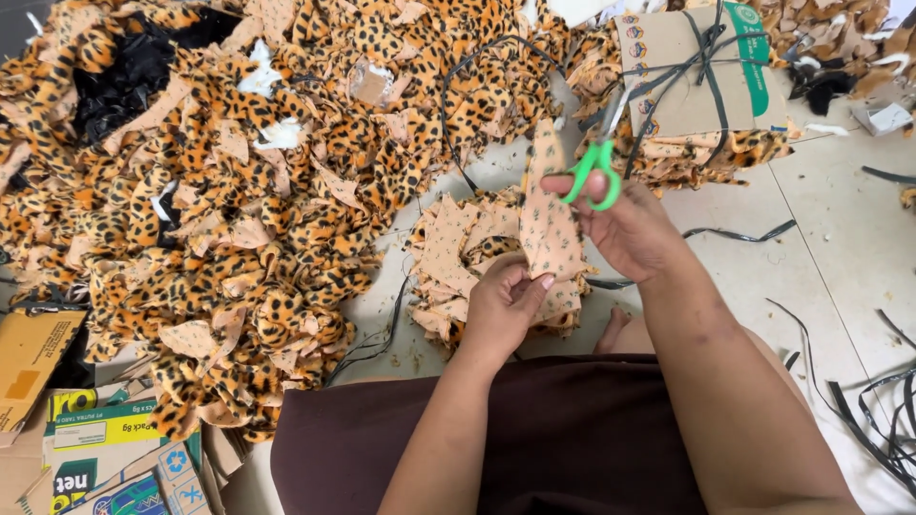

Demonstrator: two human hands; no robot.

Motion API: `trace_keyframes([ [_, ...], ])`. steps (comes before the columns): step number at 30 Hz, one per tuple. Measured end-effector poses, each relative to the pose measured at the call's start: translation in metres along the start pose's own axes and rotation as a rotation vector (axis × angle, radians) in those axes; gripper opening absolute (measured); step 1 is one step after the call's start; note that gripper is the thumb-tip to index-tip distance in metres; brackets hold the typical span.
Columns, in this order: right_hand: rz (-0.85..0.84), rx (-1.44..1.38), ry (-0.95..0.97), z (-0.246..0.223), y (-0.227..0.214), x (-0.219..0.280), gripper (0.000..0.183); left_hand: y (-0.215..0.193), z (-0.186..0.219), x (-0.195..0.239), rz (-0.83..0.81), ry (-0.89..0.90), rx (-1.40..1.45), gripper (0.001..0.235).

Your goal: The person sits on the floor and uses green-handled scissors to cut a large pile of leopard-print fabric into smaller pieces. The person repeatedly picks up fabric, cuts it, and places the cut pieces into a pile. Cardboard boxes are visible nearby.

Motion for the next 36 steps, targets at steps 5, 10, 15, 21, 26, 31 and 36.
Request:
trace_keyframes([
  [5,0.256,0.325,0.307,0.066,-0.051,-0.006,0.053,0.008,-0.052,0.006,0.052,-0.132,-0.436,0.034],
  [10,0.265,0.437,0.274,0.061,-0.051,-0.013,0.058,0.008,-0.040,0.015,0.065,-0.099,-0.649,0.036],
  [15,0.262,0.528,0.283,0.098,-0.105,-0.015,0.055,0.026,-0.071,0.019,-0.021,-0.116,-0.623,0.034],
  [21,0.282,0.530,0.228,0.079,-0.079,-0.015,0.060,0.022,-0.053,0.026,-0.006,-0.164,-0.480,0.044],
  [26,0.287,0.584,0.172,0.067,-0.064,-0.014,0.061,0.025,-0.060,0.031,-0.007,-0.162,-0.448,0.047],
  [31,0.222,0.598,0.143,0.053,-0.041,-0.010,0.066,0.026,-0.051,0.031,-0.003,-0.107,-0.469,0.050],
  [36,0.393,0.843,0.069,0.022,-0.041,0.002,0.070,0.007,-0.031,0.036,0.122,-0.060,-0.496,0.039],
])
Point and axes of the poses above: each hand's wrist, its own x-axis away from the middle knuckle, its own y-axis out of the palm, z = x × y, the point moved 9 cm from there along -x, towards the middle knuckle, and after that the axes turned 6 degrees about -x, right-handed, at the moved point
